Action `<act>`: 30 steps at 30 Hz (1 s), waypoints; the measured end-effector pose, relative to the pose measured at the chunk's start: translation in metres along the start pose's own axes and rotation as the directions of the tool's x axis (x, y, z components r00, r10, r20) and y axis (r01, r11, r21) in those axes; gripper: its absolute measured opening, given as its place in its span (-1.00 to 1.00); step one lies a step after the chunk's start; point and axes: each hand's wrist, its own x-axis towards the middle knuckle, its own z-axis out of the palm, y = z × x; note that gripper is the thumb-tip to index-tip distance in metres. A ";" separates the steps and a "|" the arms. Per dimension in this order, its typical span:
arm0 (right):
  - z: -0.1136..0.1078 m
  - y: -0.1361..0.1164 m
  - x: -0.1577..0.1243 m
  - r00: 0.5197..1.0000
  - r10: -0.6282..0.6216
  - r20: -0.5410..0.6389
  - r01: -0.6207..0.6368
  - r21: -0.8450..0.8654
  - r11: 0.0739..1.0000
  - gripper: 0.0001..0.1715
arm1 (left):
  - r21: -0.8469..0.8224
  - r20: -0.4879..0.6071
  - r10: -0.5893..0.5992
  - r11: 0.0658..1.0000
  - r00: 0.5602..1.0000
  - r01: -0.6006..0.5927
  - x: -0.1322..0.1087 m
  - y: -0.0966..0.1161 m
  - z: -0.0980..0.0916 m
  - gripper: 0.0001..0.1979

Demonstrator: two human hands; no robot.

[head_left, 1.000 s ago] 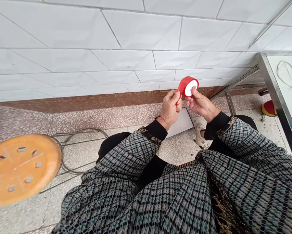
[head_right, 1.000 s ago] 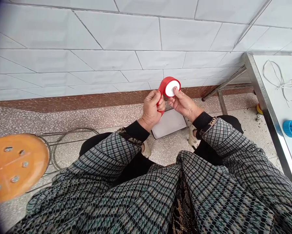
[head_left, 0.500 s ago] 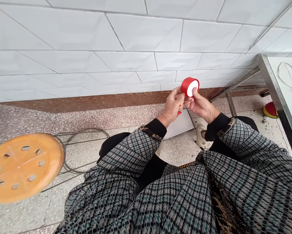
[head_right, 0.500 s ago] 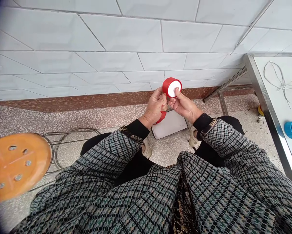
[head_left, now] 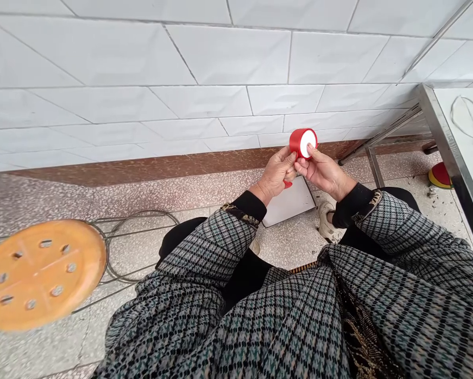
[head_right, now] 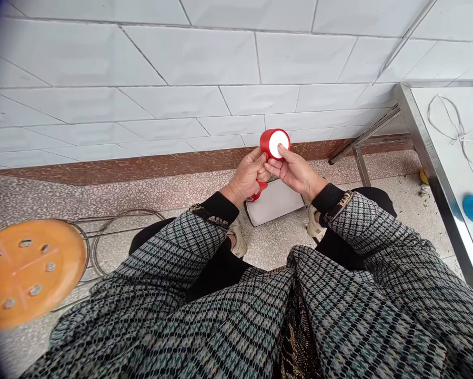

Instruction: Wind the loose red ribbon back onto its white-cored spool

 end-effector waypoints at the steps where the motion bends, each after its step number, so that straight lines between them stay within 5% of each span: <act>1: 0.000 0.000 0.000 1.000 0.010 -0.003 -0.010 -0.019 1.000 -0.49 | 0.006 0.017 0.006 1.000 1.000 -0.006 0.000 0.002 -0.001 -0.60; 4: -0.006 -0.003 0.001 0.999 0.044 -0.019 -0.047 -0.148 0.988 -0.58 | 0.061 0.057 -0.002 0.998 0.998 -0.002 -0.003 0.010 -0.005 -0.58; 7: -0.016 -0.016 0.006 0.998 -0.059 0.026 0.064 -0.433 0.899 -0.57 | 0.129 0.074 -0.040 0.991 0.996 0.030 -0.007 0.017 -0.008 -0.61; 10: -0.027 -0.034 0.011 0.933 -0.255 0.254 0.356 -0.754 0.551 -0.26 | 0.182 0.072 -0.071 0.982 0.995 0.057 -0.011 0.020 -0.011 -0.61; 12: -0.032 -0.042 0.013 0.874 -0.280 0.398 0.471 -0.834 0.286 -0.24 | 0.204 0.072 -0.081 0.977 0.994 0.065 -0.013 0.019 -0.011 -0.59; 15: -0.033 -0.047 0.015 0.824 -0.327 0.463 0.490 -0.872 0.002 -0.31 | 0.206 0.046 -0.026 0.978 0.999 0.016 -0.015 0.016 -0.008 -0.59; 17: -0.031 -0.047 0.016 0.809 -0.402 0.428 0.432 -0.898 -0.088 -0.31 | 0.221 -0.021 0.052 0.974 0.998 -0.046 -0.013 0.013 -0.005 -0.63; 21: -0.030 -0.045 0.018 0.795 -0.503 0.339 0.351 -0.934 -0.074 -0.30 | 0.347 -0.152 0.211 0.926 0.966 -0.147 -0.007 0.009 -0.006 -0.84; 25: -0.039 -0.047 0.024 0.767 -0.585 0.264 0.333 -0.943 0.011 -0.33 | 0.473 -0.123 0.318 0.852 0.940 -0.226 -0.002 0.010 -0.012 -0.75; 30: -0.042 -0.044 0.031 0.794 -0.602 0.080 0.323 -0.895 0.308 -0.31 | 0.401 -0.004 0.253 0.887 0.967 -0.230 -0.004 0.014 -0.006 -0.61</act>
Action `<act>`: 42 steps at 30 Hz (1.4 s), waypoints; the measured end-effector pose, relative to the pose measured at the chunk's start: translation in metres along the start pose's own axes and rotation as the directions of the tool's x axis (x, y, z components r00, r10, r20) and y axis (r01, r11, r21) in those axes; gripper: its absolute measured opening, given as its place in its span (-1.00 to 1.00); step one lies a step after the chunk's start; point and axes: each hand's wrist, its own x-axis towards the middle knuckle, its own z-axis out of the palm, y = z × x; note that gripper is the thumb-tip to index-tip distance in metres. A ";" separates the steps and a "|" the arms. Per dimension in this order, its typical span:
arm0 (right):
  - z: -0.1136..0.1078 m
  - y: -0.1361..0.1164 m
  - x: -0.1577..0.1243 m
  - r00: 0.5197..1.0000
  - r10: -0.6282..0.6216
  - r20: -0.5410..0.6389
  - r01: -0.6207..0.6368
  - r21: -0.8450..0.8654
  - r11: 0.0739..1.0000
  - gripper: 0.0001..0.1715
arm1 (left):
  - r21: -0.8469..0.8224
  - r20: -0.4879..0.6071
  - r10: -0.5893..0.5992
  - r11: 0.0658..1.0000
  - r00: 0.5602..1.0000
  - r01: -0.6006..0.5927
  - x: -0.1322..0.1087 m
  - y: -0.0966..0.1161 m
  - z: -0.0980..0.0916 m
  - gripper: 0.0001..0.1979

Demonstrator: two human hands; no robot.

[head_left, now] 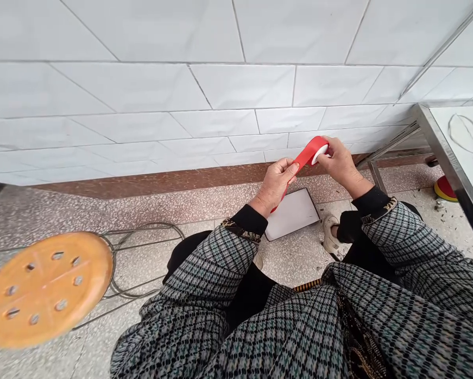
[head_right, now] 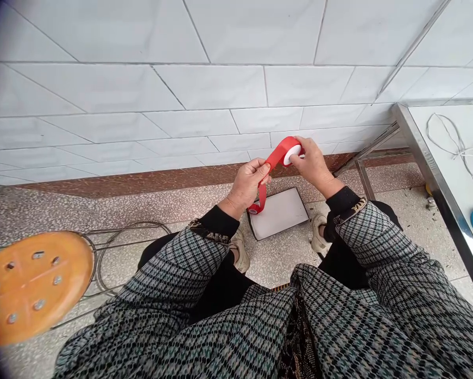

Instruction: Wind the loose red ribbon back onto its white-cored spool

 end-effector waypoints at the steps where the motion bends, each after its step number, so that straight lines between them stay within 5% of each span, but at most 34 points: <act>1: 0.002 -0.003 -0.001 0.998 0.054 0.010 -0.055 0.089 0.995 -0.34 | -0.038 0.027 -0.023 0.999 0.999 0.024 0.000 0.001 0.002 -0.60; 6: 0.006 -0.029 -0.011 0.934 0.299 0.196 -0.358 0.516 0.778 -0.65 | -0.037 0.012 -0.052 0.998 0.999 0.052 -0.002 0.005 0.015 -0.64; 12: 0.010 -0.043 -0.020 0.800 0.464 0.380 -0.590 0.636 0.496 -0.78 | -0.007 -0.102 -0.027 1.000 0.994 0.026 -0.002 0.003 0.023 -0.67; 22: 0.014 -0.043 -0.020 0.777 0.526 0.347 -0.602 0.656 0.455 -0.94 | -0.114 -0.052 -0.084 0.990 0.995 0.078 -0.003 -0.001 0.026 -0.57; 29: 0.018 -0.045 -0.022 0.679 0.565 0.469 -0.704 0.636 0.317 -0.91 | -0.093 -0.108 -0.146 0.986 0.983 0.136 -0.003 0.004 0.030 -0.60; 37: 0.020 -0.047 -0.025 0.650 0.572 0.500 -0.702 0.683 0.201 -0.93 | -0.050 -0.141 -0.169 0.985 0.975 0.164 -0.004 0.000 0.033 -0.59; 42: 0.019 -0.048 -0.029 0.655 0.513 0.555 -0.722 0.659 0.209 -0.91 | 0.009 -0.193 -0.059 0.998 0.979 0.062 -0.001 -0.010 0.032 -0.63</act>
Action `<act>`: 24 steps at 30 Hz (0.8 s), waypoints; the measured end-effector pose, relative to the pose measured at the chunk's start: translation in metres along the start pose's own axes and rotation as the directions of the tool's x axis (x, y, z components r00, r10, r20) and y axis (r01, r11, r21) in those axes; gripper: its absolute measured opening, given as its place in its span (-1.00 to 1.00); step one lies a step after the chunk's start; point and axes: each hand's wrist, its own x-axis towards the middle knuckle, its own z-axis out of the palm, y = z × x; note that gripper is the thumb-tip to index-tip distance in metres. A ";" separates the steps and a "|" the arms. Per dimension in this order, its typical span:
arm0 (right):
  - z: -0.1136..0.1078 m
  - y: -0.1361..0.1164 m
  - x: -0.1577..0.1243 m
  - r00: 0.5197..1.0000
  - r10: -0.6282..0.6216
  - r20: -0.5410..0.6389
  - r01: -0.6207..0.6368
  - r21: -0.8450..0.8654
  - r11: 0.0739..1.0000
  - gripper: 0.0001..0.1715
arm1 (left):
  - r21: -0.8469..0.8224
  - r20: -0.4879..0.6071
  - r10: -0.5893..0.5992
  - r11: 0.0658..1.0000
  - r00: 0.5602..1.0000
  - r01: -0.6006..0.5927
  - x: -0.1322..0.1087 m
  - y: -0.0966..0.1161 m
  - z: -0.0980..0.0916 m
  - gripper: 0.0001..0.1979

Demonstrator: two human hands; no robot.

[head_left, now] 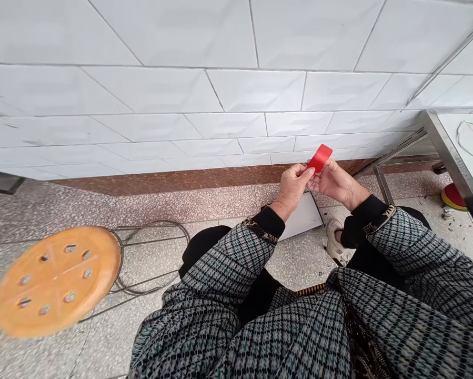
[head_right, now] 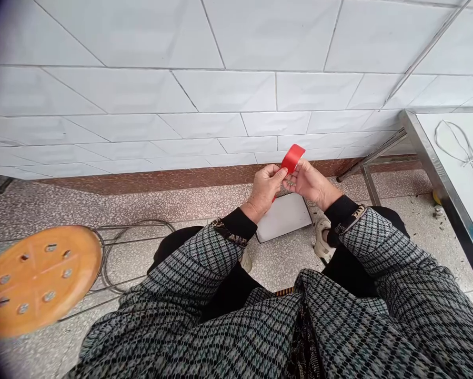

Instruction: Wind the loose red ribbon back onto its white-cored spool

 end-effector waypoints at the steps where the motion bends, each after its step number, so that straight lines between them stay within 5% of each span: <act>1: 0.000 0.000 -0.001 1.000 0.008 0.019 -0.008 -0.007 1.000 -0.88 | 0.010 -0.014 0.032 0.999 0.999 -0.032 0.000 -0.001 0.000 -0.69; 3: 0.001 0.001 -0.003 0.998 0.034 0.051 -0.034 -0.003 0.999 -0.83 | 0.028 -0.017 0.077 0.997 0.997 -0.076 0.001 -0.001 0.000 -0.83; 12: -0.004 0.002 -0.007 0.989 0.034 0.141 -0.033 -0.012 0.999 -0.83 | 0.091 0.196 0.112 0.987 0.974 -0.131 0.010 0.008 -0.017 -0.60; 19: -0.011 0.002 -0.010 0.986 0.028 0.163 0.005 -0.195 0.981 -0.77 | -0.024 0.373 -0.013 0.999 0.928 0.023 0.014 0.012 -0.029 -0.47; 22: -0.017 -0.005 -0.008 0.971 -0.162 0.177 0.226 -0.444 0.867 -0.63 | -0.055 0.368 -0.069 0.994 0.927 0.096 0.011 0.011 -0.032 -0.46; 24: -0.022 -0.013 -0.005 0.890 -0.392 0.232 0.445 -0.623 0.643 -0.51 | -0.039 0.376 -0.090 0.993 0.922 0.113 0.008 0.011 -0.035 -0.47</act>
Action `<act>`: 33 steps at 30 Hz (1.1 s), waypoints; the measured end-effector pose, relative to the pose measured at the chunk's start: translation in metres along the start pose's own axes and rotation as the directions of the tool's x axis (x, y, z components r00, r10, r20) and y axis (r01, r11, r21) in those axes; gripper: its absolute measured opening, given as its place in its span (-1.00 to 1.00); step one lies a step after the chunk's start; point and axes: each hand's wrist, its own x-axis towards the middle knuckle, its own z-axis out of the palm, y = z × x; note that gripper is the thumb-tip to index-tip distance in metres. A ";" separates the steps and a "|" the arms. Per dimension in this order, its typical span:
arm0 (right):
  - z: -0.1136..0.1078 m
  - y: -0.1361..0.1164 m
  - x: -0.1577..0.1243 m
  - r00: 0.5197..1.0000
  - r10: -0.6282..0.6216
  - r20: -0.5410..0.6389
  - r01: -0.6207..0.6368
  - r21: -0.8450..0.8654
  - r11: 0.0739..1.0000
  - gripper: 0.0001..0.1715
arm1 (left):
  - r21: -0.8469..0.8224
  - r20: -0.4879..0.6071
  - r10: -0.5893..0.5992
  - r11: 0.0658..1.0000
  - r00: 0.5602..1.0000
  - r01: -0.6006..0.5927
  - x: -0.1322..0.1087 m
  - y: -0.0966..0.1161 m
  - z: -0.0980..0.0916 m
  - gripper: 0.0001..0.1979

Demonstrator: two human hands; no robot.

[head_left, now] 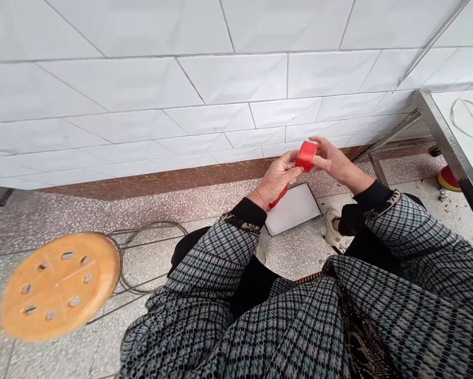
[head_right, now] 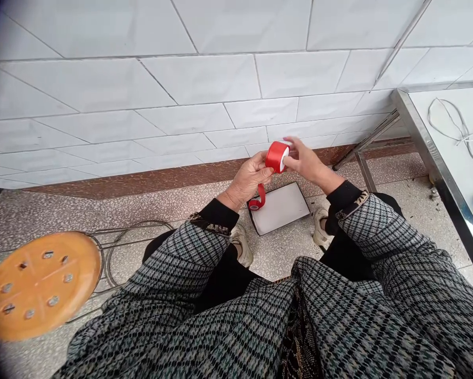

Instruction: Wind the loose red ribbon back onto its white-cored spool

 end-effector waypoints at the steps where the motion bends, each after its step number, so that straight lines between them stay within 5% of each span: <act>1: -0.004 0.000 0.002 0.997 -0.083 -0.003 0.082 -0.129 0.988 -0.45 | 0.009 0.010 -0.004 1.000 1.000 0.004 -0.002 0.000 -0.001 -0.46; 8: -0.015 -0.002 0.004 0.976 -0.201 0.083 0.214 -0.524 0.825 -0.62 | 0.054 -0.032 0.003 0.999 0.999 -0.001 -0.010 0.002 0.009 -0.56; 13: -0.018 0.005 0.014 0.977 -0.205 -0.063 0.103 -0.698 0.708 -0.51 | 0.096 -0.235 0.068 0.994 0.970 -0.047 -0.007 0.003 0.016 -0.81; 19: -0.016 0.008 0.016 0.993 -0.105 -0.059 0.023 -0.760 0.650 -0.49 | 0.043 -0.251 0.038 0.999 0.967 -0.028 -0.010 0.018 0.006 -0.69; 25: -0.007 0.014 0.019 0.985 -0.072 -0.158 -0.044 -0.627 0.778 -0.74 | -0.039 -0.166 -0.012 0.999 0.986 0.005 -0.012 0.016 0.011 -0.65; 29: -0.001 0.011 0.017 0.983 0.090 -0.162 -0.126 -0.231 0.965 -0.90 | 0.076 -0.192 0.024 0.997 0.981 -0.009 -0.009 0.010 0.012 -0.70; 33: 0.009 -0.002 0.012 0.946 0.298 -0.130 -0.289 0.085 0.953 -0.80 | 0.179 -0.207 0.035 0.984 0.978 0.003 -0.007 0.007 0.013 -0.76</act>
